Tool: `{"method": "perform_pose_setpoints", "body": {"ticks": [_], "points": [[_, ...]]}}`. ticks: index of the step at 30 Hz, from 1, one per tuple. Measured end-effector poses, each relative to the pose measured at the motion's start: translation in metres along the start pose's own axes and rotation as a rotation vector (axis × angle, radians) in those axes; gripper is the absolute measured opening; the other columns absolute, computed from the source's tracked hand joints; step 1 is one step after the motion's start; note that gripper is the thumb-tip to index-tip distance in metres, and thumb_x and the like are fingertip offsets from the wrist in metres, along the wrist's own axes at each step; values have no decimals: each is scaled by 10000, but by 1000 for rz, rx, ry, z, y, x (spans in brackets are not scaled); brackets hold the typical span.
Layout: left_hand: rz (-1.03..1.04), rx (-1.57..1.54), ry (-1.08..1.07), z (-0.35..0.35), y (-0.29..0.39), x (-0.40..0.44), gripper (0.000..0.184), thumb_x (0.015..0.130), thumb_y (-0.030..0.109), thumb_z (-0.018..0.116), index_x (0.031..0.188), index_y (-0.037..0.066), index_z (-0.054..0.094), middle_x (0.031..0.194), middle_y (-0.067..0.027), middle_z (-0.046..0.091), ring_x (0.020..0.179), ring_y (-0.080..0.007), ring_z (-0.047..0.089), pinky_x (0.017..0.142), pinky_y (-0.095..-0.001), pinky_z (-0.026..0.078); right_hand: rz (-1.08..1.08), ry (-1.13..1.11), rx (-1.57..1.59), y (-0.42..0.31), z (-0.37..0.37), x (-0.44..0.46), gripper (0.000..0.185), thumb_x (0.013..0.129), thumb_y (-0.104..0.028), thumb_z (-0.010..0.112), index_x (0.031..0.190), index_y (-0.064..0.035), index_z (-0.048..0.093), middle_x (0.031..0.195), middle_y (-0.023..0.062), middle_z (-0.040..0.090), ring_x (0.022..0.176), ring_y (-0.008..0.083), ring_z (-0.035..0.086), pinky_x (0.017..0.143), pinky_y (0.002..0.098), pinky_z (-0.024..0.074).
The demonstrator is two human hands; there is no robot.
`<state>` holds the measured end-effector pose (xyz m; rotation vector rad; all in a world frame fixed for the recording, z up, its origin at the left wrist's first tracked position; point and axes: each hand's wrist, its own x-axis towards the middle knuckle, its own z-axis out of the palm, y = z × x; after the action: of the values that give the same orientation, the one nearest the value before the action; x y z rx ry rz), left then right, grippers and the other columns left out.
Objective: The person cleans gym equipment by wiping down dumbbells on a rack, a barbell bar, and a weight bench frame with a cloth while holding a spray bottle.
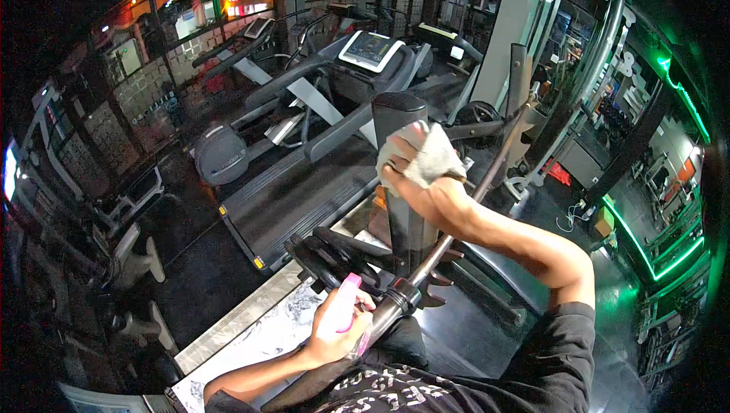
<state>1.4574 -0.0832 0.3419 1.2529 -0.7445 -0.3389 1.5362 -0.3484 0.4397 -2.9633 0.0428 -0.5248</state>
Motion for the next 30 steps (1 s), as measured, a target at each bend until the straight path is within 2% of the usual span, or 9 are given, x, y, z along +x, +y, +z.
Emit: {"method": "perform_pose_setpoints", "body": {"ticks": [2,4,5,6,10,14,20,27,30], "points": [[-79,-94,-10,-1,-2,-1,290,862,-61,607,1132,-17,510,1005,-85,607,761,-90,597,680,-245,496,-99,16,-135,16,-14,-9,423,893,-376,547,1226,-118,580,1280,162,577,1198,258,514,1116,415,293],[-77,-62,-27,-4,-4,0,286,863,-60,605,1130,-16,511,1007,-85,607,762,-91,600,678,-246,498,190,-106,-255,26,-20,-11,426,898,-395,536,1171,-73,598,1131,107,653,968,259,630,1098,394,322],[-77,-31,-42,-5,-5,0,283,865,-60,603,1129,-16,512,1009,-85,607,762,-93,603,676,-248,501,232,-388,-549,-23,-88,-3,427,908,-353,535,1183,-28,570,958,96,674,774,264,655,1077,405,368],[-75,-34,-46,-5,-6,-1,283,865,-60,603,1129,-16,512,1009,-85,607,762,-93,603,676,-248,501,-91,-203,-567,10,-75,-11,416,893,-240,546,1248,-29,502,927,98,645,754,271,650,1062,466,391],[-31,43,-80,-4,-7,0,346,859,-63,604,1186,-28,500,1004,-91,608,743,-96,594,667,-250,498,-172,338,-445,5,-118,2,478,808,-46,559,1267,-147,473,939,112,607,906,304,620,702,430,573],[122,158,-147,-4,-8,5,501,849,-68,607,1325,-31,453,1004,-98,609,728,-100,583,648,-251,495,-390,639,-53,-4,-127,54,529,713,79,585,1204,-120,588,1103,146,642,1025,351,592,888,417,509],[142,112,-98,-1,-13,2,626,847,-77,608,1425,-5,378,1012,-111,614,713,-99,581,635,-242,493,-59,-81,38,-3,-86,121,374,880,-381,598,1138,-118,666,1041,240,674,992,396,646,909,455,500],[152,160,-110,5,-13,0,649,853,-61,614,1444,33,362,1039,-102,618,697,-98,587,610,-244,496,-129,-42,108,13,-71,127,385,879,-409,571,1058,-84,669,964,168,698,950,395,652,854,469,512],[123,161,-117,4,-14,0,653,854,-60,611,1449,40,361,1043,-102,615,697,-99,587,610,-245,494,-383,199,47,16,-69,94,305,774,-117,626,1076,-115,669,1140,97,663,1102,335,594,940,400,485]]}}
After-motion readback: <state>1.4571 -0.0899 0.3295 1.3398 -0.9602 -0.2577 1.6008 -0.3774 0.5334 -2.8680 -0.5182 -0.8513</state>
